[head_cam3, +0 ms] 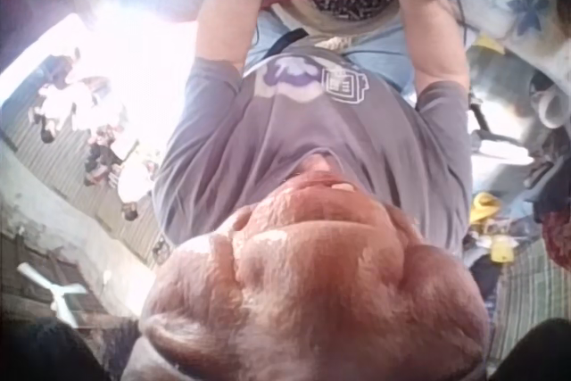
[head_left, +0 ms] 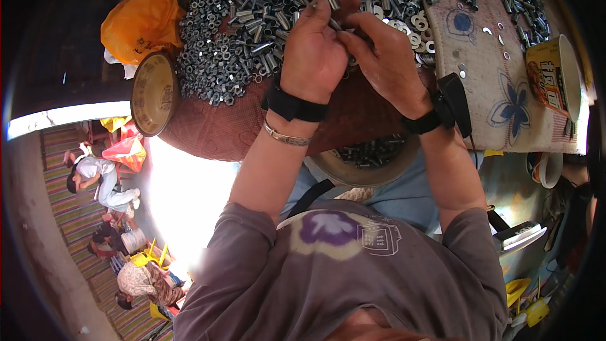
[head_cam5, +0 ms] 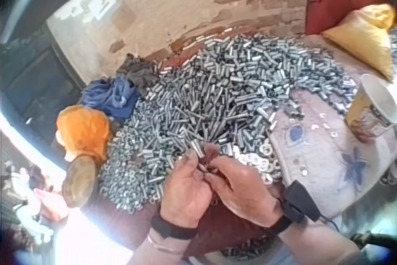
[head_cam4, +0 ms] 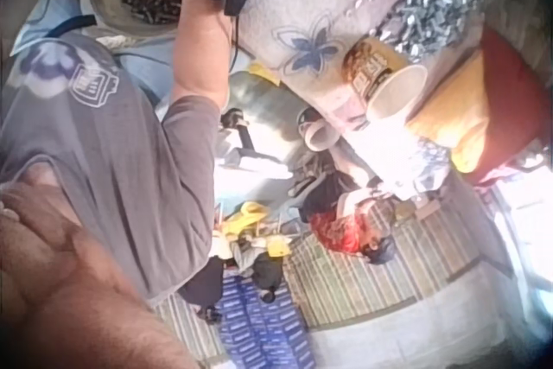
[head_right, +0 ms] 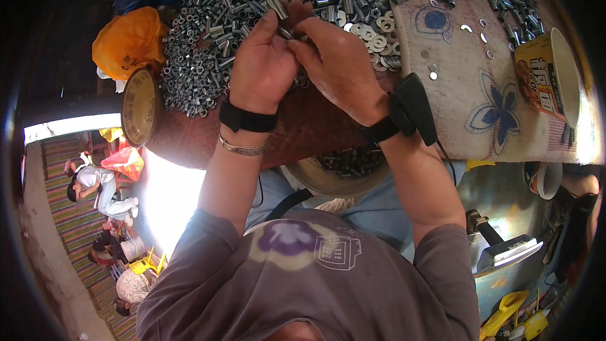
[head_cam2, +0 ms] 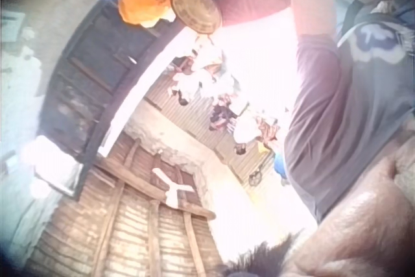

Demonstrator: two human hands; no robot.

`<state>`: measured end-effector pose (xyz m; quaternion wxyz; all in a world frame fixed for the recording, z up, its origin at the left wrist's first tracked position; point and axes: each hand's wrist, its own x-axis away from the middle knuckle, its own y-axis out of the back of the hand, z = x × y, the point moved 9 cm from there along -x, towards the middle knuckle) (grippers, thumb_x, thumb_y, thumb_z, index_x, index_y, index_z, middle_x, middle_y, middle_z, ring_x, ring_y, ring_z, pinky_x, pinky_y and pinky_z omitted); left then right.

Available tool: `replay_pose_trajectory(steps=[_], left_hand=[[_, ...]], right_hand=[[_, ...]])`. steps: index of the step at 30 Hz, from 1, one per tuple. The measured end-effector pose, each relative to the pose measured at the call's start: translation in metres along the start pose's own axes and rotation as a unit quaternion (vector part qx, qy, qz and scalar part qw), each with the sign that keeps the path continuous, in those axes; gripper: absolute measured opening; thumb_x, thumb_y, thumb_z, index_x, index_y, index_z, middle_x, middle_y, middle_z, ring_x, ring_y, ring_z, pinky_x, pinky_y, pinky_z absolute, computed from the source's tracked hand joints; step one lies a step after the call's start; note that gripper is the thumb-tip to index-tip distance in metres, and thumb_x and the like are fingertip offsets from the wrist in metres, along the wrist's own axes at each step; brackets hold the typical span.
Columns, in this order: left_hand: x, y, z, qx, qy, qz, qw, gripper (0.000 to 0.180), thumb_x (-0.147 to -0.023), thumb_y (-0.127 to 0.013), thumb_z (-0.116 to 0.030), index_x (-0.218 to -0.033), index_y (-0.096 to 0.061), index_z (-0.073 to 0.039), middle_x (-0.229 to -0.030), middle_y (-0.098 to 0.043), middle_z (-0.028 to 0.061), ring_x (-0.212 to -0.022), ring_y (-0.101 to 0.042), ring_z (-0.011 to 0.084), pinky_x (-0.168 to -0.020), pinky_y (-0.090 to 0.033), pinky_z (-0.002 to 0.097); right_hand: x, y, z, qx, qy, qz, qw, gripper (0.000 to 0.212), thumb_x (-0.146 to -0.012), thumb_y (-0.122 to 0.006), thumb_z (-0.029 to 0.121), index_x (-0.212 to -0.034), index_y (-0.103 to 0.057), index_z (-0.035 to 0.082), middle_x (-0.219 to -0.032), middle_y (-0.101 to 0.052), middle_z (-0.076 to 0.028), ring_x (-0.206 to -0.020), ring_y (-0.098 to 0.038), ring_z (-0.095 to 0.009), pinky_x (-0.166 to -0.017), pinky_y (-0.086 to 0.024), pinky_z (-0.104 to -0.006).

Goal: Assembling metal bolts with washers and nuts while sorting through a large pile of hardware on a table.

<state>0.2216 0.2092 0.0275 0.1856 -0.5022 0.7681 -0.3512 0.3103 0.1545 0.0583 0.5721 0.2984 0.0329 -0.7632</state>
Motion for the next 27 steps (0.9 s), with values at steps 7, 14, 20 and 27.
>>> replay_pose_trajectory(steps=[7, 14, 20, 27], left_hand=[[0.005, 0.001, -0.006, -0.004, -0.028, 0.033, 0.999, 0.022, -0.094, -0.051, -0.017, -0.107, -0.055, -0.001, -0.108, -0.060, 0.0140, -0.106, -0.055, 0.0255, -0.096, -0.042, 0.0392], [0.012, 0.005, -0.049, -0.159, -0.110, 0.015, 0.981, 0.016, -0.092, -0.054, -0.015, -0.106, -0.055, -0.007, -0.097, -0.063, 0.0083, -0.095, -0.059, 0.0190, -0.087, -0.046, 0.0362], [0.019, 0.003, -0.050, -0.280, -0.117, 0.033, 0.952, 0.019, -0.091, -0.056, -0.011, -0.108, -0.055, -0.004, -0.097, -0.061, 0.0057, -0.091, -0.058, 0.0146, -0.086, -0.046, 0.0303], [0.019, -0.006, -0.052, -0.301, -0.127, 0.056, 0.944, 0.020, -0.089, -0.059, -0.009, -0.106, -0.056, -0.001, -0.099, -0.060, 0.0050, -0.091, -0.057, 0.0119, -0.085, -0.046, 0.0263]], right_hand=[[0.000, -0.007, -0.011, -0.036, -0.056, 0.099, 0.993, 0.016, -0.080, -0.064, 0.014, -0.090, -0.058, 0.002, -0.070, -0.059, -0.015, -0.059, -0.058, -0.027, -0.054, -0.045, -0.0350], [-0.001, -0.002, -0.010, -0.258, -0.159, 0.143, 0.942, 0.010, -0.085, -0.061, 0.010, -0.088, -0.059, 0.001, -0.068, -0.058, 0.000, -0.057, -0.051, -0.006, -0.050, -0.040, -0.0227], [-0.009, 0.024, -0.014, -0.214, -0.096, 0.052, 0.971, 0.010, -0.087, -0.059, 0.010, -0.093, -0.061, 0.002, -0.068, -0.056, 0.004, -0.060, -0.047, -0.002, -0.051, -0.036, -0.0189], [-0.009, 0.025, 0.001, -0.072, -0.017, 0.062, 0.995, 0.009, -0.084, -0.061, 0.008, -0.091, -0.060, 0.002, -0.063, -0.053, -0.002, -0.057, -0.045, -0.006, -0.049, -0.035, -0.0228]])
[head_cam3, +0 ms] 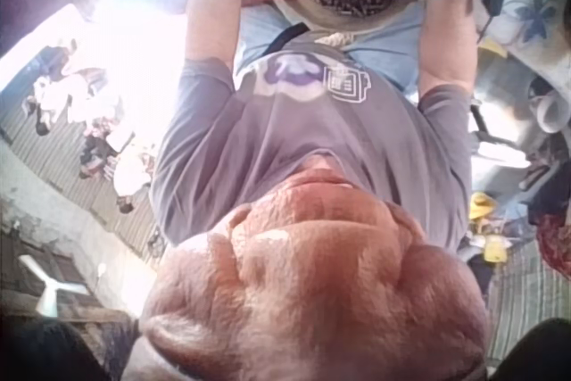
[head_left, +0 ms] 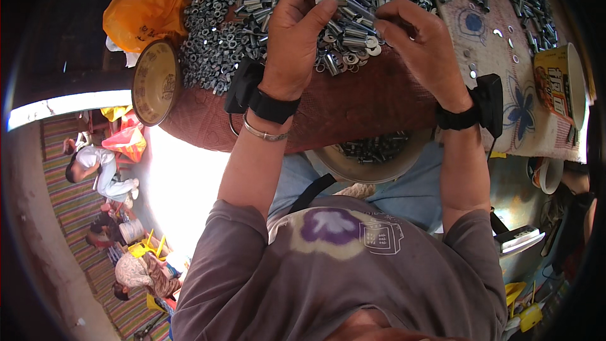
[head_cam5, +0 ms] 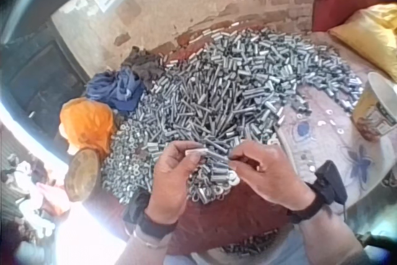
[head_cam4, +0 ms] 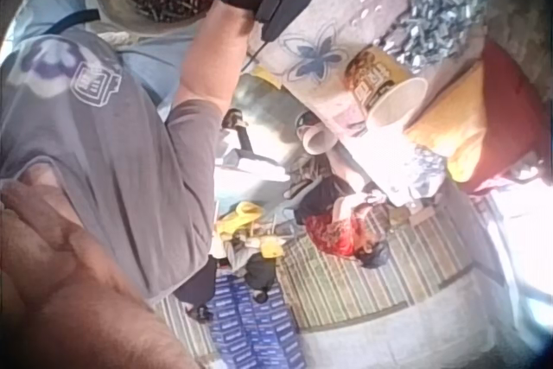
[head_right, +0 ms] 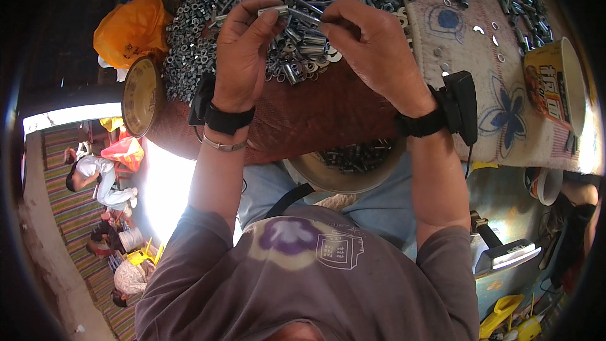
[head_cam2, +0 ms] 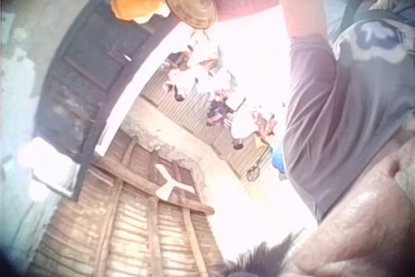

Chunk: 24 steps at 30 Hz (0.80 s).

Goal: Assembling metal bolts with washers and nuts while sorting through a large pile of hardware on a table.

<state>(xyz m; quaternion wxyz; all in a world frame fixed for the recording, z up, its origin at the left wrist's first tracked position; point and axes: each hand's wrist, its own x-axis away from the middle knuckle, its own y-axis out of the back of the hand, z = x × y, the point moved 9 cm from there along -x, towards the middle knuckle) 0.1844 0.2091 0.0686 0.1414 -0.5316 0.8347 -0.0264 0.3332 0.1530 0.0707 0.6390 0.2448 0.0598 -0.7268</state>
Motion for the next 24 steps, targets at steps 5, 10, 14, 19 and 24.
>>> replay_pose_trajectory(steps=[5, 10, 14, 19, 24], left_hand=[[-0.001, 0.005, 0.006, 0.009, 0.003, -0.001, 1.000, 0.019, -0.088, -0.060, -0.009, -0.104, -0.056, -0.001, -0.096, -0.061, 0.0046, -0.089, -0.057, 0.0113, -0.083, -0.047, 0.0266], [0.006, -0.004, 0.017, 0.010, 0.047, 0.002, 0.999, 0.013, -0.086, -0.062, -0.007, -0.098, -0.060, -0.002, -0.087, -0.062, 0.0016, -0.080, -0.057, 0.0079, -0.073, -0.045, 0.0202], [0.018, -0.007, 0.028, 0.073, 0.114, 0.007, 0.991, 0.014, -0.088, -0.059, -0.010, -0.100, -0.058, -0.003, -0.091, -0.062, 0.0037, -0.086, -0.059, 0.0127, -0.081, -0.048, 0.0300], [0.039, -0.026, 0.044, 0.276, 0.174, 0.024, 0.945, 0.012, -0.089, -0.060, -0.016, -0.093, -0.060, -0.005, -0.086, -0.061, 0.0021, -0.078, -0.057, 0.0115, -0.073, -0.048, 0.0273], [0.051, -0.020, 0.044, 0.292, 0.179, -0.024, 0.939, 0.015, -0.091, -0.056, -0.019, -0.093, -0.059, -0.005, -0.092, -0.062, 0.0063, -0.086, -0.060, 0.0170, -0.082, -0.050, 0.0359]], right_hand=[[0.001, -0.004, 0.005, 0.049, -0.011, 0.017, 0.999, 0.007, -0.083, -0.062, 0.008, -0.088, -0.059, 0.003, -0.063, -0.052, -0.007, -0.053, -0.046, -0.010, -0.048, -0.037, -0.0261], [0.004, -0.007, 0.014, 0.083, 0.075, -0.025, 0.993, 0.009, -0.082, -0.063, 0.008, -0.088, -0.058, 0.003, -0.066, -0.054, -0.007, -0.055, -0.052, -0.011, -0.049, -0.039, -0.0272], [0.005, -0.016, 0.008, -0.031, 0.012, 0.005, 0.999, 0.012, -0.082, -0.064, 0.009, -0.087, -0.055, 0.002, -0.068, -0.058, -0.004, -0.058, -0.056, -0.010, -0.049, -0.042, -0.0263], [0.010, -0.036, -0.010, -0.263, -0.162, 0.090, 0.947, 0.014, -0.084, -0.064, 0.012, -0.085, -0.054, 0.002, -0.068, -0.059, -0.001, -0.058, -0.054, -0.006, -0.048, -0.041, -0.0216], [0.009, -0.038, -0.007, -0.168, -0.121, 0.094, 0.974, 0.015, -0.084, -0.065, 0.016, -0.086, -0.057, 0.003, -0.067, -0.059, -0.001, -0.059, -0.053, -0.003, -0.048, -0.040, -0.0194]])
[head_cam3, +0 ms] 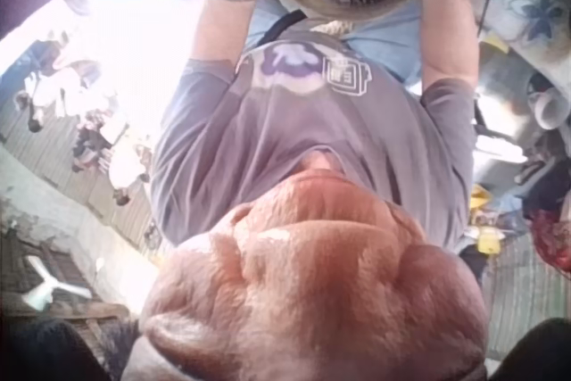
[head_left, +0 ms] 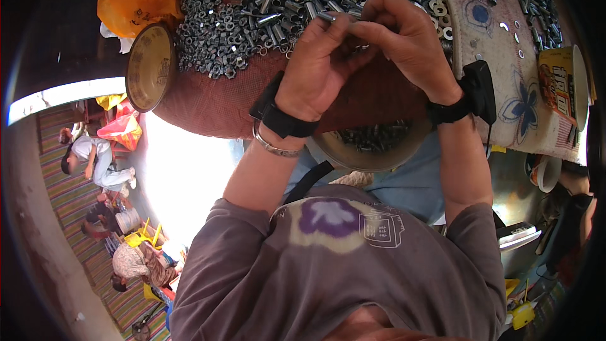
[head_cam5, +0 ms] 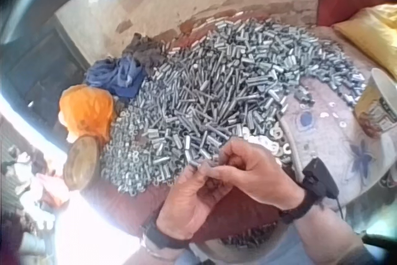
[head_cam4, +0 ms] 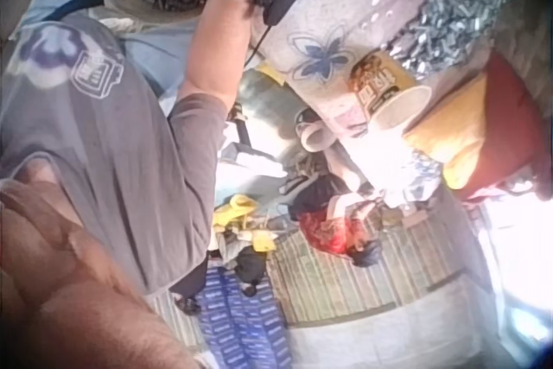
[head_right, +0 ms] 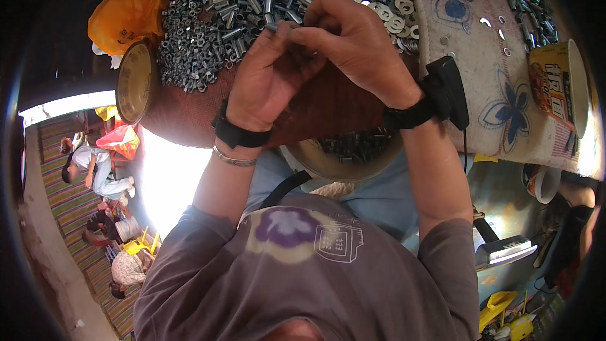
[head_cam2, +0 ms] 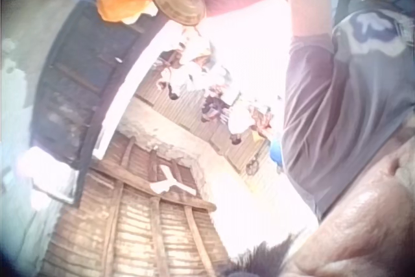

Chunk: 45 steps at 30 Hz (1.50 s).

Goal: Assembling metal bolts with washers and nuts while sorting through a large pile of hardware on a table.

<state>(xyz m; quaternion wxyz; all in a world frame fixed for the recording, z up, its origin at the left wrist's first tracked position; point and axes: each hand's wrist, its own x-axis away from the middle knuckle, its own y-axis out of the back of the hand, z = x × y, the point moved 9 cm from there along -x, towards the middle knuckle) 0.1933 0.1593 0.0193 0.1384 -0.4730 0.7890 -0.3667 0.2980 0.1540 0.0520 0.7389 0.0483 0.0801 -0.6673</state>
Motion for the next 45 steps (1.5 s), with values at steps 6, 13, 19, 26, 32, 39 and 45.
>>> replay_pose_trajectory(steps=[6, 13, 19, 26, 32, 39, 45], left_hand=[[0.010, 0.033, -0.054, -0.066, -0.097, -0.035, 0.992, 0.016, -0.094, -0.048, -0.013, -0.100, -0.055, 0.000, -0.099, -0.061, 0.0159, -0.092, -0.061, 0.0261, -0.088, -0.050, 0.0440], [0.024, 0.038, -0.058, -0.513, -0.152, -0.159, 0.830, 0.015, -0.089, -0.051, -0.015, -0.094, -0.053, -0.001, -0.079, -0.060, 0.0135, -0.072, -0.059, 0.0280, -0.063, -0.046, 0.0377], [0.021, 0.017, -0.042, -0.720, -0.129, -0.183, 0.657, 0.030, -0.080, -0.065, -0.027, -0.077, -0.050, -0.001, -0.073, -0.056, 0.0179, -0.071, -0.056, 0.0382, -0.061, -0.043, 0.0445], [0.018, 0.016, -0.033, -0.751, -0.140, -0.161, 0.625, 0.028, -0.078, -0.066, -0.024, -0.081, -0.052, -0.001, -0.076, -0.059, 0.0165, -0.073, -0.058, 0.0369, -0.062, -0.044, 0.0439], [0.022, 0.040, -0.038, -0.559, -0.120, -0.131, 0.810, 0.021, -0.082, -0.064, -0.018, -0.091, -0.055, -0.001, -0.075, -0.059, 0.0094, -0.068, -0.056, 0.0187, -0.063, -0.044, 0.0306], [0.020, 0.039, -0.039, -0.399, -0.139, -0.050, 0.905, 0.015, -0.090, -0.056, -0.011, -0.100, -0.053, -0.002, -0.084, -0.061, 0.0030, -0.075, -0.055, 0.0097, -0.068, -0.044, 0.0229], [0.023, 0.022, -0.029, -0.265, -0.076, -0.009, 0.961, 0.020, -0.093, -0.053, -0.013, -0.111, -0.052, -0.005, -0.089, -0.062, 0.0054, -0.059, -0.040, 0.0001, -0.052, -0.031, 0.0149]], right_hand=[[0.003, 0.049, 0.010, 0.070, 0.002, -0.215, 0.974, 0.006, -0.086, -0.056, 0.006, -0.087, -0.054, 0.001, -0.069, -0.057, -0.005, -0.060, -0.054, -0.013, -0.055, -0.043, -0.0263], [0.000, 0.045, 0.009, 0.230, 0.148, -0.211, 0.939, 0.013, -0.087, -0.061, 0.013, -0.095, -0.061, 0.004, -0.070, -0.061, -0.001, -0.063, -0.056, -0.005, -0.055, -0.043, -0.0218], [-0.013, 0.031, 0.007, 0.403, 0.213, -0.235, 0.859, 0.007, -0.082, -0.057, 0.010, -0.088, -0.061, 0.008, -0.080, -0.061, -0.011, -0.075, -0.060, -0.033, -0.062, -0.049, -0.0388], [-0.032, 0.018, -0.007, 0.530, 0.231, -0.187, 0.794, 0.003, -0.080, -0.059, 0.008, -0.080, -0.060, 0.005, -0.076, -0.058, -0.011, -0.071, -0.059, -0.030, -0.060, -0.048, -0.0390], [-0.033, 0.014, 0.005, 0.477, 0.158, -0.174, 0.847, 0.007, -0.070, -0.063, 0.004, -0.068, -0.057, 0.000, -0.074, -0.050, -0.017, -0.073, -0.053, -0.036, -0.066, -0.044, -0.0428], [-0.031, 0.010, 0.009, 0.481, 0.151, -0.159, 0.849, 0.007, -0.072, -0.062, 0.005, -0.072, -0.057, 0.000, -0.076, -0.050, -0.016, -0.076, -0.053, -0.035, -0.068, -0.045, -0.0410], [-0.029, 0.014, 0.012, 0.466, 0.173, -0.181, 0.849, 0.006, -0.074, -0.061, 0.003, -0.077, -0.057, 0.000, -0.075, -0.053, -0.015, -0.073, -0.054, -0.034, -0.065, -0.045, -0.0391]])
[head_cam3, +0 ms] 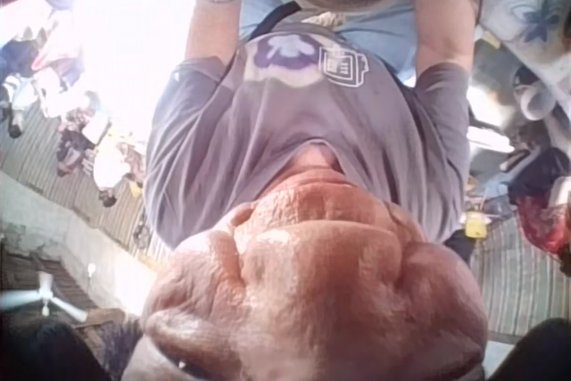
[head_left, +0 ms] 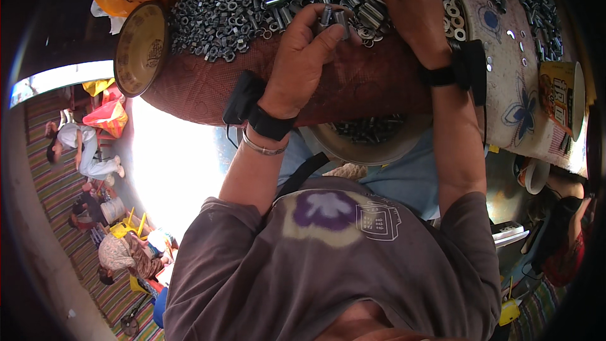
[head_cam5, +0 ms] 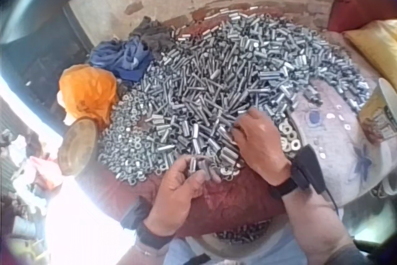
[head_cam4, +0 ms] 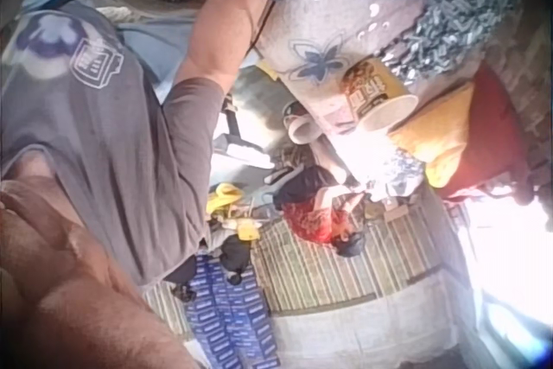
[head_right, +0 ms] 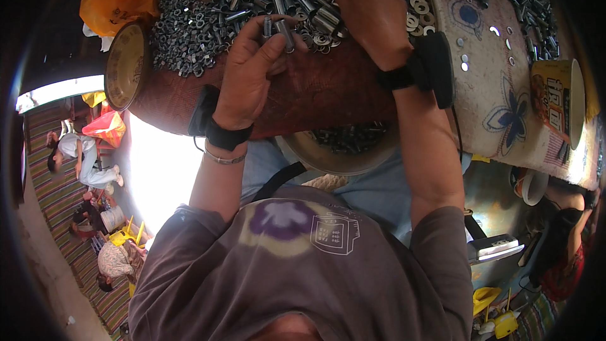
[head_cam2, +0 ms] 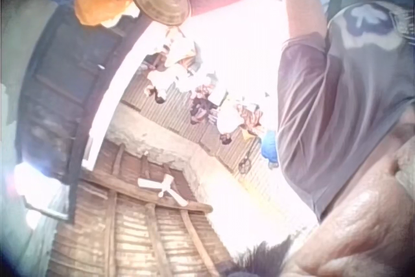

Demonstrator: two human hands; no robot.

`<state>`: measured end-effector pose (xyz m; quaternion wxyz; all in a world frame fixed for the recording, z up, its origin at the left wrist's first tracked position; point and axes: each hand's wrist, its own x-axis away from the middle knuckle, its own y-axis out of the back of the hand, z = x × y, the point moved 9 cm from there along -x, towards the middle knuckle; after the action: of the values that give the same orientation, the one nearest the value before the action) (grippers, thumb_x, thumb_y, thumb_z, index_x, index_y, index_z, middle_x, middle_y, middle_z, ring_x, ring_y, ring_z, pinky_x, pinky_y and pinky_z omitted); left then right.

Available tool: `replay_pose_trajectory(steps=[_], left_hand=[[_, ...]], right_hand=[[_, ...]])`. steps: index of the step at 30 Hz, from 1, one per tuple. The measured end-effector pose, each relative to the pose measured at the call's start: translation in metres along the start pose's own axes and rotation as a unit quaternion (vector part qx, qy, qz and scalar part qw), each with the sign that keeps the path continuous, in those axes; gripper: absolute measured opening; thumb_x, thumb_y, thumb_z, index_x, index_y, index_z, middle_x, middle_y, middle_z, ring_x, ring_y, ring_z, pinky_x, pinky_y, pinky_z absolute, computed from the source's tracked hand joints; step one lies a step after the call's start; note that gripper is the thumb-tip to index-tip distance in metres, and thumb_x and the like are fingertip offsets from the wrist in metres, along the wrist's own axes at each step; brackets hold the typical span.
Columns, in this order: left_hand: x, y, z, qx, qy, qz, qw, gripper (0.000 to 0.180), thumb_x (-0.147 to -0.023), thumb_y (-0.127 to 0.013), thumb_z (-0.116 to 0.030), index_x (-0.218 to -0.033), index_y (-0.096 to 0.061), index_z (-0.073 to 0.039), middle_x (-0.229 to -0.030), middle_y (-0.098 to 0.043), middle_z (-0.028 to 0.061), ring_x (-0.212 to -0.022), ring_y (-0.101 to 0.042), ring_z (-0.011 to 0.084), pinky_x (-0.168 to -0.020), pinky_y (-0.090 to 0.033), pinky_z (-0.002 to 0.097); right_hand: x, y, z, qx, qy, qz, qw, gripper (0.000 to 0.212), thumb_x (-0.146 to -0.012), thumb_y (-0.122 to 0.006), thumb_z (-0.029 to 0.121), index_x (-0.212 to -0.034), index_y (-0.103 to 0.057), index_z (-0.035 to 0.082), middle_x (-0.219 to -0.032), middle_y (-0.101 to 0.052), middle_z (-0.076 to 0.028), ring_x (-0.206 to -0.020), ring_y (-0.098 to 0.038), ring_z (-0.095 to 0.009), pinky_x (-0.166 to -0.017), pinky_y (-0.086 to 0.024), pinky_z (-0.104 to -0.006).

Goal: Assembling metal bolts with washers and nuts while sorting through a large pile of hardware on a table.

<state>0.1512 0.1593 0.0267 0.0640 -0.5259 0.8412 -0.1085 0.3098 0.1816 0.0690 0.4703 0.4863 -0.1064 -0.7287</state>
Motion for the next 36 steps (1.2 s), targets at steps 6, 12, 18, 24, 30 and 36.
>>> replay_pose_trajectory(steps=[6, 12, 18, 24, 30, 36], left_hand=[[0.002, 0.011, -0.002, 0.010, -0.025, -0.029, 0.999, 0.021, -0.091, -0.056, -0.012, -0.110, -0.051, -0.005, -0.087, -0.063, 0.0064, -0.061, -0.043, 0.0028, -0.055, -0.034, 0.0170], [0.002, 0.014, -0.010, -0.033, -0.038, -0.068, 0.996, 0.021, -0.086, -0.061, -0.007, -0.106, -0.054, -0.002, -0.091, -0.062, 0.0041, -0.082, -0.057, 0.0086, -0.073, -0.044, 0.0212], [0.002, 0.016, -0.015, -0.064, -0.068, -0.092, 0.991, 0.020, -0.084, -0.063, -0.004, -0.103, -0.057, -0.002, -0.092, -0.062, 0.0031, -0.082, -0.057, 0.0086, -0.073, -0.046, 0.0204], [0.002, 0.012, -0.026, -0.146, -0.097, -0.099, 0.980, 0.017, -0.083, -0.065, -0.005, -0.099, -0.058, -0.001, -0.089, -0.061, 0.0018, -0.082, -0.056, 0.0068, -0.073, -0.046, 0.0209], [0.004, 0.012, -0.028, -0.146, -0.107, -0.101, 0.978, 0.018, -0.083, -0.065, -0.004, -0.100, -0.058, -0.001, -0.091, -0.062, 0.0028, -0.084, -0.057, 0.0076, -0.075, -0.047, 0.0212], [0.003, 0.010, -0.026, -0.083, -0.095, -0.105, 0.986, 0.018, -0.082, -0.067, -0.005, -0.097, -0.058, -0.001, -0.087, -0.062, 0.0011, -0.080, -0.055, 0.0051, -0.072, -0.046, 0.0196]], right_hand=[[0.021, 0.004, -0.016, -0.226, -0.153, 0.107, 0.956, 0.015, -0.083, -0.062, 0.012, -0.095, -0.063, 0.002, -0.077, -0.062, -0.008, -0.071, -0.058, -0.011, -0.062, -0.046, -0.0249], [0.030, 0.007, -0.004, -0.335, -0.148, 0.170, 0.915, 0.015, -0.085, -0.060, 0.010, -0.097, -0.062, 0.001, -0.079, -0.064, -0.004, -0.074, -0.057, -0.008, -0.067, -0.045, -0.0237], [0.029, 0.011, 0.008, -0.318, -0.114, 0.196, 0.920, 0.014, -0.084, -0.060, 0.010, -0.095, -0.062, 0.000, -0.077, -0.063, -0.005, -0.071, -0.056, -0.010, -0.065, -0.045, -0.0262], [0.029, 0.009, 0.006, -0.291, -0.076, 0.190, 0.935, 0.015, -0.084, -0.061, 0.009, -0.096, -0.062, 0.000, -0.077, -0.062, -0.005, -0.071, -0.055, -0.010, -0.064, -0.044, -0.0262], [0.034, 0.005, -0.007, -0.396, -0.180, 0.168, 0.885, 0.013, -0.085, -0.060, 0.010, -0.095, -0.062, 0.002, -0.076, -0.060, -0.001, -0.070, -0.052, -0.006, -0.063, -0.042, -0.0221], [0.035, -0.002, 0.006, -0.364, -0.141, 0.220, 0.894, 0.013, -0.086, -0.059, 0.010, -0.095, -0.062, 0.001, -0.077, -0.059, 0.000, -0.071, -0.051, -0.007, -0.064, -0.042, -0.0224]])
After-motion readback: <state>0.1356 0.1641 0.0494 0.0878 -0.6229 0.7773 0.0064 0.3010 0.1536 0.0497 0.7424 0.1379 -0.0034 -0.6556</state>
